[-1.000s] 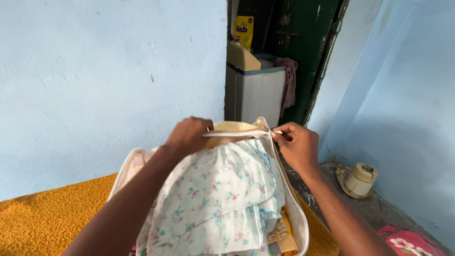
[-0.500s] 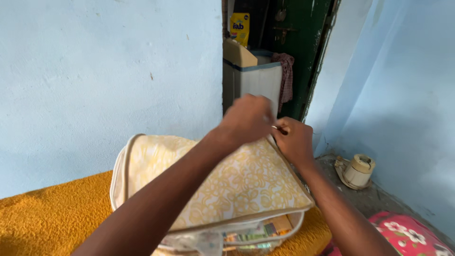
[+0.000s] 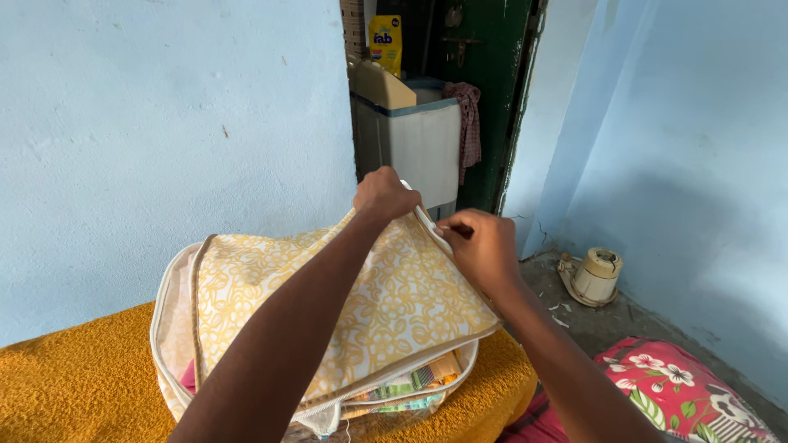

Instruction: The person folds multiple towels and bed linens on a yellow-covered table, stacking them neatly. The person then places the folded items into a fabric storage bag and zips it closed.

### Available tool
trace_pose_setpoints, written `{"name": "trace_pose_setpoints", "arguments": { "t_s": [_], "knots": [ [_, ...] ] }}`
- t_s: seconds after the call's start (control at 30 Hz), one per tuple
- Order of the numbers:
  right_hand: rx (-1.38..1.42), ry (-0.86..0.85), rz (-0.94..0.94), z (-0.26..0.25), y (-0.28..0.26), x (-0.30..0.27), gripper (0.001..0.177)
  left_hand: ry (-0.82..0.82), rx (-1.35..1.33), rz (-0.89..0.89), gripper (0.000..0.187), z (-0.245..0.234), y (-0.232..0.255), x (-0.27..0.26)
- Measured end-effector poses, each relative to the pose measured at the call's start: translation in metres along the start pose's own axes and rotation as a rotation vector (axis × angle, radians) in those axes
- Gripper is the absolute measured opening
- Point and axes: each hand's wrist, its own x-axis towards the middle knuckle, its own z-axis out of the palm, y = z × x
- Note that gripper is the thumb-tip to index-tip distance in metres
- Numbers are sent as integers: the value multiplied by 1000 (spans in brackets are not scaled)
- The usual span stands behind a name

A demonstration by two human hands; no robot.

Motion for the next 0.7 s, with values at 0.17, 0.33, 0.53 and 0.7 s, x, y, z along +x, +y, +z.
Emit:
{"name": "trace_pose_setpoints", "arguments": {
  "t_s": [0.17, 0.33, 0.53, 0.7],
  "knots": [
    [-3, 23, 112, -35, -5, -63, 14, 26, 44, 96, 35, -2, 3, -16],
    [81, 21, 246, -56, -21, -114, 13, 19, 101, 228, 34, -14, 9, -52],
    [125, 71, 197, -53, -19, -102, 11, -139, 103, 774, 27, -21, 14, -129],
    [140, 94, 95, -49, -13, -109, 12, -134, 180, 799, 13, -23, 5, -160]
  ]
}}
